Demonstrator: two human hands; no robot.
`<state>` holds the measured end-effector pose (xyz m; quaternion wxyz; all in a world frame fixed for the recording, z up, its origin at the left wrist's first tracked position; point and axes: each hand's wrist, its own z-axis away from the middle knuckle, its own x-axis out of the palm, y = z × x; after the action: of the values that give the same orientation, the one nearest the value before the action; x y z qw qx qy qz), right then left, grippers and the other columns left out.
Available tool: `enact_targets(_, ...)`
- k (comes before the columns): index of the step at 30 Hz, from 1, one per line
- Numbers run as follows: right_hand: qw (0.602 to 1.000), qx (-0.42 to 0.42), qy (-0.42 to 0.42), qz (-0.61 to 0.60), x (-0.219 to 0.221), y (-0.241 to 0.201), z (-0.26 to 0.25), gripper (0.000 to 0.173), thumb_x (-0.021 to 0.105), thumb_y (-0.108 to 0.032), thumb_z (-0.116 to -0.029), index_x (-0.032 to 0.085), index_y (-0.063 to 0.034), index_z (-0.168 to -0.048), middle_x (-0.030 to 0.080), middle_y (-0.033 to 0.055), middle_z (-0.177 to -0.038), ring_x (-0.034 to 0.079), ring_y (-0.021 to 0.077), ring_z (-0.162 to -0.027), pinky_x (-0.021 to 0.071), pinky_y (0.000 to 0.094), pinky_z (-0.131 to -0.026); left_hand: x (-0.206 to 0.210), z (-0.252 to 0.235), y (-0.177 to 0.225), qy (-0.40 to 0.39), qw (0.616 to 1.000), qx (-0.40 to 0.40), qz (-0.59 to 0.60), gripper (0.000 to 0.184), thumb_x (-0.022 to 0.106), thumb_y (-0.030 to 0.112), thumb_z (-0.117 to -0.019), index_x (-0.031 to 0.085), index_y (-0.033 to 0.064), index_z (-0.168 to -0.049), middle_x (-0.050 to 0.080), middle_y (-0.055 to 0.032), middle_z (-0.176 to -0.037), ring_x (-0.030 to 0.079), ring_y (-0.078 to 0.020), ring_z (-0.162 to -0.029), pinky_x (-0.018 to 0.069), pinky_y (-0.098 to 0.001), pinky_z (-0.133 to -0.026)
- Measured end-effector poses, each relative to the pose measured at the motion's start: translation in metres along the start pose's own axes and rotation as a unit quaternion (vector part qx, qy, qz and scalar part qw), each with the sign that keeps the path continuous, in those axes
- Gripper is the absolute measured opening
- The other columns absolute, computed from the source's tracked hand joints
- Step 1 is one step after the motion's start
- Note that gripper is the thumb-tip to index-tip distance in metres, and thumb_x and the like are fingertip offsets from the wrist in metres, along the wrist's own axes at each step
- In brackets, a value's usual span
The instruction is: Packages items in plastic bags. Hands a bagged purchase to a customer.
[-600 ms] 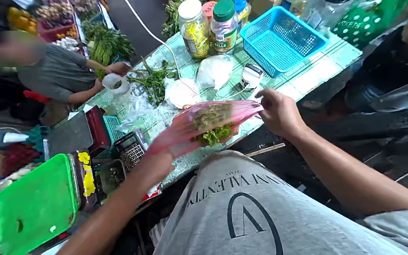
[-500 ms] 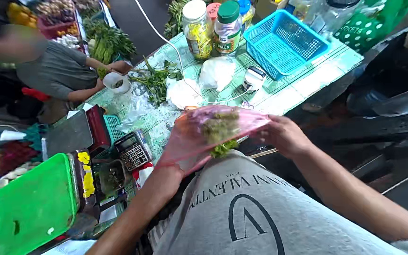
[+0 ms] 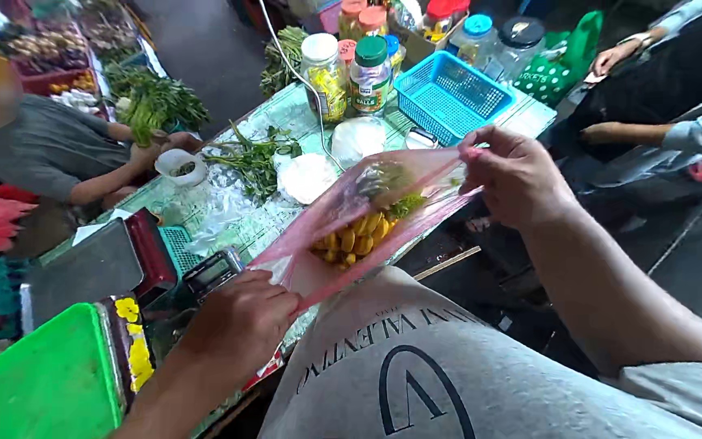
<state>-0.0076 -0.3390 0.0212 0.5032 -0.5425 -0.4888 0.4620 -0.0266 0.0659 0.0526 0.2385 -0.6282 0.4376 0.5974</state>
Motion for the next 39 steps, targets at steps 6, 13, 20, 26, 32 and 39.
enact_targets(6, 0.986, -0.029, -0.023, 0.162, -0.005, 0.017, 0.042, 0.032, 0.07, -0.007, -0.0767, 0.066, -0.0127, -0.108, 0.056, -0.0023, -0.069, 0.053, 0.0075, -0.054, 0.0508, 0.0263, -0.049, 0.028, 0.03, -0.031, 0.073, 0.982, -0.067, 0.158, 0.022, 0.064, 0.03, -0.0993, 0.077, 0.0159, -0.089, 0.074, 0.0036, -0.087, 0.071, -0.0095, -0.089, 0.0583, -0.0324, -0.089)
enact_targets(13, 0.951, -0.022, 0.037, 0.305, -0.001, 0.02, 0.076, 0.029, 0.066, -0.006, -0.0807, 0.07, -0.0127, -0.109, 0.054, -0.0052, -0.068, 0.047, 0.0045, -0.054, 0.0439, 0.0243, -0.049, 0.06, 0.098, -0.089, -0.033, 0.921, -0.324, 0.216, 0.114, 0.094, 0.019, -0.0645, 0.033, 0.0078, -0.16, 0.039, -0.0234, -0.159, 0.043, -0.0424, -0.144, 0.0394, -0.0647, -0.114)
enact_targets(20, 0.875, -0.1, -0.015, 0.474, -0.028, 0.008, 0.072, 0.018, 0.058, -0.017, -0.0969, 0.074, -0.0114, -0.092, 0.066, -0.0009, -0.089, 0.064, 0.0097, -0.079, 0.0569, 0.035, -0.071, 0.123, 0.048, -0.042, 0.256, 0.891, -0.068, 0.369, 0.024, 0.057, 0.036, -0.1047, 0.071, 0.0193, -0.116, 0.072, 0.0028, -0.119, 0.066, -0.014, -0.119, 0.0505, -0.0411, -0.11)
enact_targets(26, 0.979, -0.128, 0.001, -0.16, 0.02, 0.056, 0.017, 0.029, 0.047, -0.028, -0.104, 0.072, -0.0155, -0.105, 0.071, 0.0061, -0.129, 0.063, 0.0231, -0.126, 0.0513, 0.0437, -0.107, 0.118, -0.001, -0.058, 0.46, 0.761, -0.139, 0.436, 0.02, 0.056, 0.033, -0.1056, 0.076, 0.0363, -0.104, 0.075, 0.0191, -0.102, 0.069, 0.0026, -0.095, 0.0588, -0.0223, -0.084)
enact_targets(32, 0.868, -0.012, -0.058, -0.494, 0.065, 0.045, -0.036, 0.041, 0.031, -0.027, -0.1083, 0.061, -0.0192, -0.082, 0.055, -0.0061, -0.065, 0.058, 0.0091, -0.064, 0.0561, 0.034, -0.08, 0.104, -0.076, -0.096, 0.422, 0.455, -0.078, 0.78, 0.052, 0.024, 0.042, -0.1114, 0.069, 0.0147, -0.113, 0.074, -0.0048, -0.119, 0.065, -0.0237, -0.125, 0.0465, -0.0468, -0.113)
enact_targets(39, 0.979, -0.005, -0.015, -0.203, 0.076, 0.042, -0.017, 0.021, 0.051, -0.013, -0.0973, 0.054, -0.0203, -0.077, 0.039, -0.008, -0.056, 0.032, 0.003, -0.043, 0.0312, 0.0204, -0.042, 0.115, -0.064, -0.038, 0.25, 0.704, -0.144, 0.65, 0.02, 0.067, 0.019, -0.0943, 0.063, 0.0157, -0.075, 0.056, 0.0042, -0.061, 0.053, -0.0069, -0.053, 0.0493, -0.0259, -0.054)
